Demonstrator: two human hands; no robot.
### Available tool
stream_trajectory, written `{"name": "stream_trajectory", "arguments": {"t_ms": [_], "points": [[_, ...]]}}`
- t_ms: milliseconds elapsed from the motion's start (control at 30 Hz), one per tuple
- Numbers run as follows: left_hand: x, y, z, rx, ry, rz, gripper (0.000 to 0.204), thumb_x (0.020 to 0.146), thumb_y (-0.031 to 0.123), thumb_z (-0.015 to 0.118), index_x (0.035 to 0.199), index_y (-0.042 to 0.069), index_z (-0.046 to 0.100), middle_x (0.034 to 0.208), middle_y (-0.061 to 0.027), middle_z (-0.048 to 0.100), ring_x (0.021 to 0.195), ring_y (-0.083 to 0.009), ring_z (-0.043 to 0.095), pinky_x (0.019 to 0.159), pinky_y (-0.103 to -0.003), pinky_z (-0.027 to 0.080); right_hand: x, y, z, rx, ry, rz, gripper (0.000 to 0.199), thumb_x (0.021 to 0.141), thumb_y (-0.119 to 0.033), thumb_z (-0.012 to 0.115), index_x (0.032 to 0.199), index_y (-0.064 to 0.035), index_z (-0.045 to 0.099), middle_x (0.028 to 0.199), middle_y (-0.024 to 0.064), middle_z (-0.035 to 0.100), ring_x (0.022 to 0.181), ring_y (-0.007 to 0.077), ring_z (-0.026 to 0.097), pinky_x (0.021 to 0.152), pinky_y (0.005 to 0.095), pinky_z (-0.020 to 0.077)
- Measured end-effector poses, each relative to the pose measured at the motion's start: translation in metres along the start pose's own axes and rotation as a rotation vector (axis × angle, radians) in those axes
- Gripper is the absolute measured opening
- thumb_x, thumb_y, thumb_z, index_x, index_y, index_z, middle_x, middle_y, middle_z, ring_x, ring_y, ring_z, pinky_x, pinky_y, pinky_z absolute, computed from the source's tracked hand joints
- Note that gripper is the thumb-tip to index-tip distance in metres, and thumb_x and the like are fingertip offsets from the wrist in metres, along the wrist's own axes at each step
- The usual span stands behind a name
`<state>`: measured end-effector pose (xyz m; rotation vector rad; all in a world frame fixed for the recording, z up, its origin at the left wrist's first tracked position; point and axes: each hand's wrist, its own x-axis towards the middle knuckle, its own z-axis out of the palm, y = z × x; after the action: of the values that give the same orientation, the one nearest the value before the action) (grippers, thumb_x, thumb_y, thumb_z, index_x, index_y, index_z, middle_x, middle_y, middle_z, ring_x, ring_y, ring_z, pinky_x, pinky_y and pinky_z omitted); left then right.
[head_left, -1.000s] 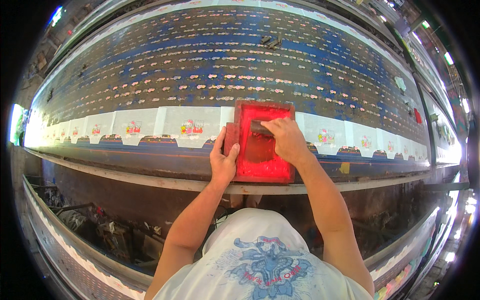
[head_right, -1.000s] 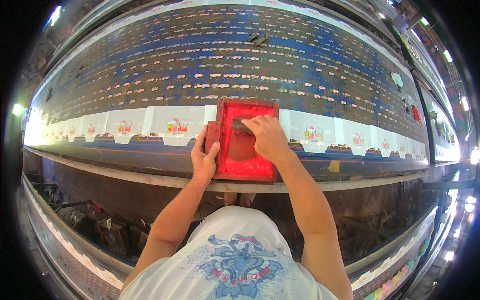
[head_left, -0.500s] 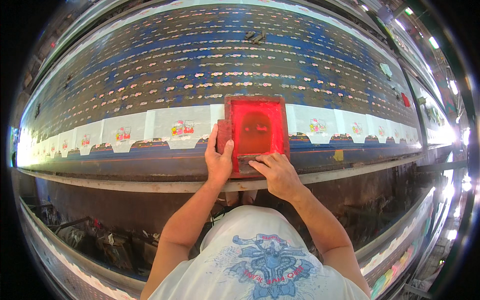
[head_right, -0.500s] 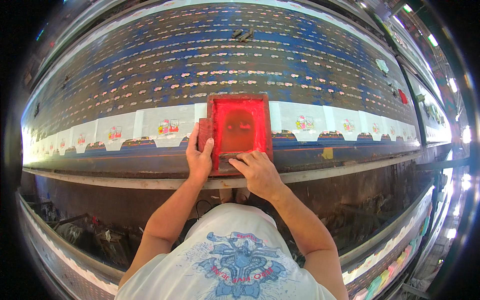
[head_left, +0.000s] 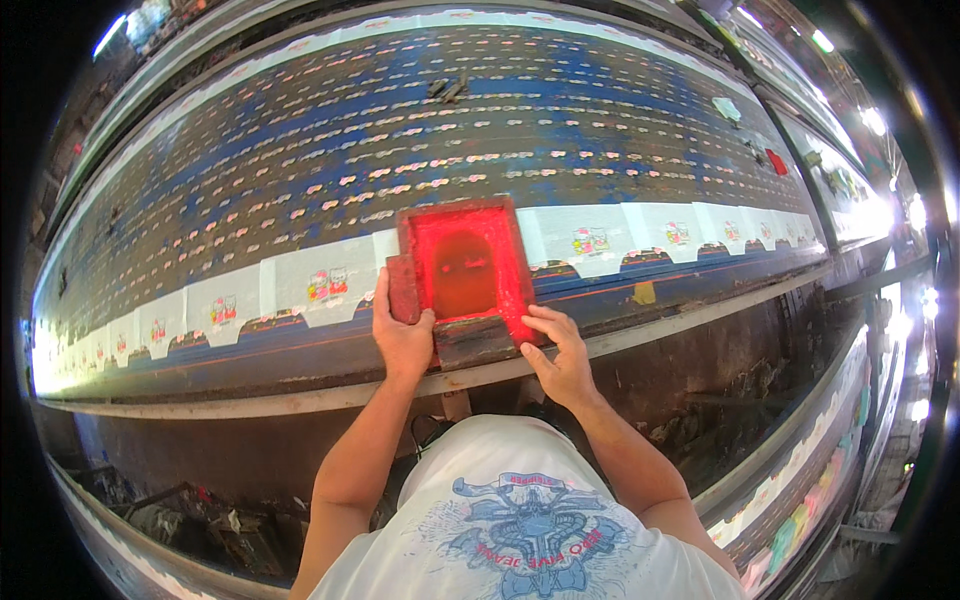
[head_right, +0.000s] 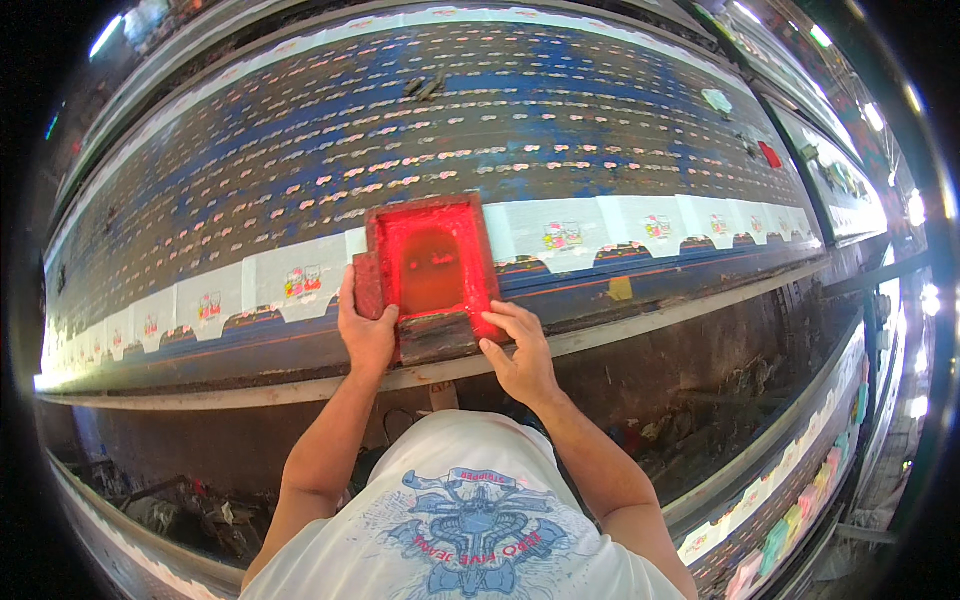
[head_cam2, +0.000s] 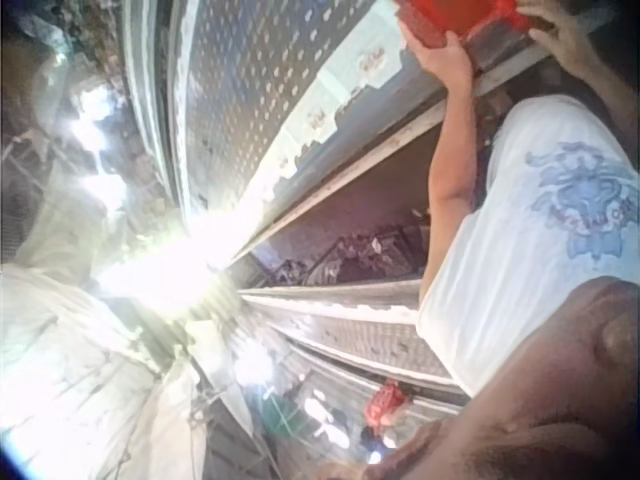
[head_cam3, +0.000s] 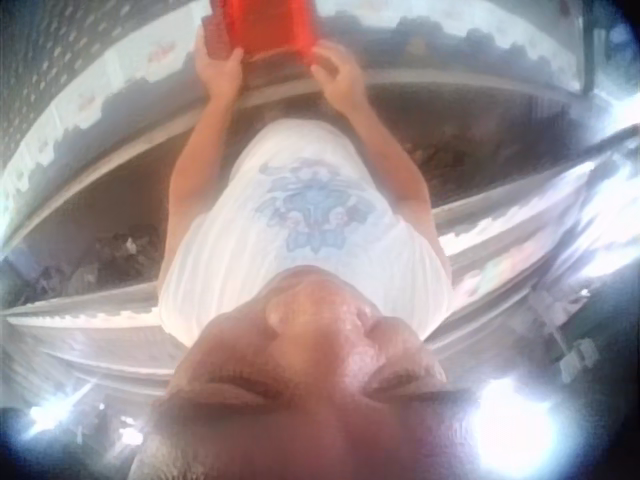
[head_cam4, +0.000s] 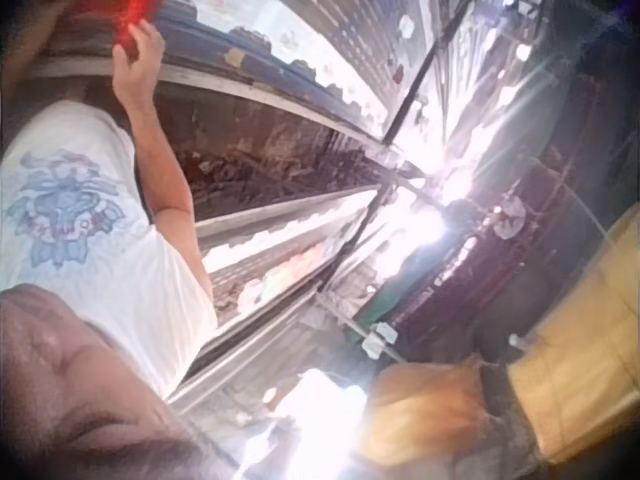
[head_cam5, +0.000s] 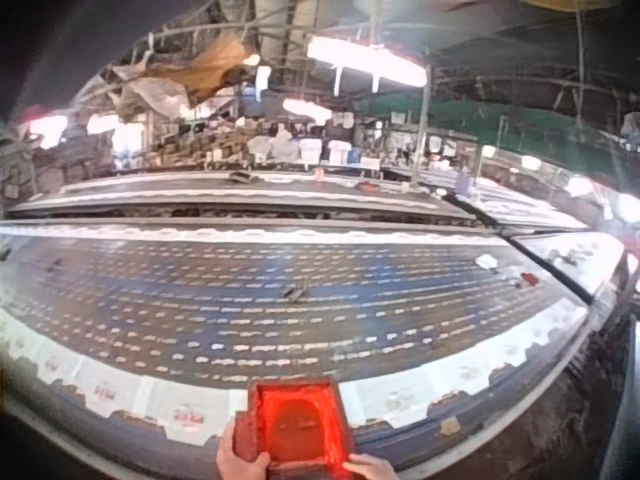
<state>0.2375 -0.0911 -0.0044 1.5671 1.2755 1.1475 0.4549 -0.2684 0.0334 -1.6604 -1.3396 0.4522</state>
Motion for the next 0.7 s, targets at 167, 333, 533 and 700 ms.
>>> {"name": "stream_trajectory", "arguments": {"t_ms": [167,333,533,700], "points": [[-0.014,0.027,0.025,-0.044,0.002,0.067,0.099,0.083,-0.011,0.083,0.173,0.001,0.045,0.168,-0.0213,0.058,0.153,-0.0310,0.059,0.129,-0.042,0.046,-0.012,0.024,-0.026,0.211,-0.007,0.090,0.043,0.099,-0.012,0.082,0.141,-0.0059,0.078,0.153,0.0176,0.071,0.149,0.0362,0.061,0.127,0.0478,0.0447],[-0.031,0.050,0.097,-0.106,-0.029,0.066,0.100,0.083,-0.011,0.083,0.174,0.000,0.044,0.170,-0.0217,0.057,0.154,-0.0313,0.058,0.130,-0.042,0.045,-0.019,0.072,-0.078,0.213,0.063,0.068,0.043,0.097,-0.010,0.082,0.141,-0.0068,0.079,0.154,0.0150,0.072,0.154,0.0377,0.057,0.130,0.0511,0.0404],[-0.053,0.059,0.198,-0.106,-0.035,0.059,0.102,0.081,-0.010,0.085,0.174,-0.002,0.042,0.169,-0.0219,0.056,0.153,-0.0297,0.057,0.130,-0.042,0.045,-0.018,0.126,-0.166,0.204,0.065,0.041,0.045,0.096,-0.009,0.083,0.141,-0.0071,0.078,0.152,0.0143,0.074,0.154,0.0389,0.057,0.131,0.0530,0.0393],[-0.065,0.077,0.230,-0.059,-0.022,0.009,0.102,0.080,-0.009,0.085,0.173,-0.003,0.045,0.168,-0.0215,0.057,0.153,-0.0289,0.058,0.130,-0.043,0.045,-0.017,0.154,-0.214,0.207,-0.030,-0.027,0.044,0.094,-0.007,0.083,0.138,-0.0070,0.079,0.152,0.0139,0.073,0.155,0.0405,0.055,0.132,0.0545,0.0386]]}}
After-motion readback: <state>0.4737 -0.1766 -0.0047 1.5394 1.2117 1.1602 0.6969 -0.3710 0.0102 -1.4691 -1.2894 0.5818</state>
